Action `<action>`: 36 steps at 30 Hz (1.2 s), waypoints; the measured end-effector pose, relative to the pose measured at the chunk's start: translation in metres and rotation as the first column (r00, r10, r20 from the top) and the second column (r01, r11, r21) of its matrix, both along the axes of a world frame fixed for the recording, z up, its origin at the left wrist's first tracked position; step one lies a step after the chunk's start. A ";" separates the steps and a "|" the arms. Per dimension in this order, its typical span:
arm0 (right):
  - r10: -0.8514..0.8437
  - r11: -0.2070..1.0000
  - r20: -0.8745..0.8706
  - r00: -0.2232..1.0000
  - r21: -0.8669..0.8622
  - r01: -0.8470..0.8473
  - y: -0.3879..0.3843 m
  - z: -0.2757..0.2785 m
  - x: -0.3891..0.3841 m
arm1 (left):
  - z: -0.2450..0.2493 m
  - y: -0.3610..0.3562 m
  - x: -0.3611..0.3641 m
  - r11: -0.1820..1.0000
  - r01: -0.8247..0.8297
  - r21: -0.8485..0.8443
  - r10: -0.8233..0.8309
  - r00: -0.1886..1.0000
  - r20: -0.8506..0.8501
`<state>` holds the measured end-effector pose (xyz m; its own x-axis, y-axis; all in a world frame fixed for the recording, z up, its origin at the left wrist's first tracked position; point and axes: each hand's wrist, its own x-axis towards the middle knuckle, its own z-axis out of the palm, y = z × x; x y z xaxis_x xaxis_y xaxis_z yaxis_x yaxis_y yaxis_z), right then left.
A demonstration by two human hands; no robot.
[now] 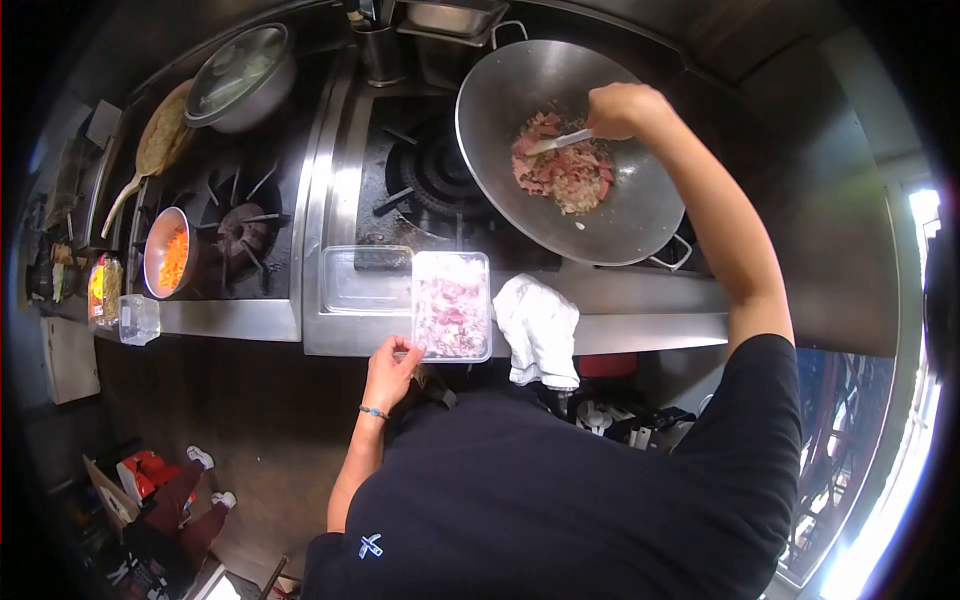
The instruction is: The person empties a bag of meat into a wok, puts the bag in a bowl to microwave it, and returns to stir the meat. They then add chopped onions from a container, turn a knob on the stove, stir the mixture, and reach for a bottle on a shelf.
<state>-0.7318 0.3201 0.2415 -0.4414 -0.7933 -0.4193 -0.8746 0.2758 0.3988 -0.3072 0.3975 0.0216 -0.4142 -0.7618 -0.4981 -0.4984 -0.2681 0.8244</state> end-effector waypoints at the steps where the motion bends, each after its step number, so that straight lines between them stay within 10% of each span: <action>1: 0.002 1.000 0.039 0.999 -0.027 -0.001 0.001 -0.002 -0.004 | -0.001 0.000 0.000 1.000 0.002 -0.001 -0.002 1.000 -0.004; 9: -0.216 0.972 0.158 0.964 0.129 0.196 0.027 -0.011 -0.041 | -0.017 0.000 -0.004 0.997 -0.044 -0.069 0.044 0.999 -0.009; 36: -0.176 0.982 0.177 0.968 0.094 0.162 -0.008 0.015 -0.051 | -0.016 -0.002 -0.008 0.995 -0.031 -0.091 0.030 1.000 -0.009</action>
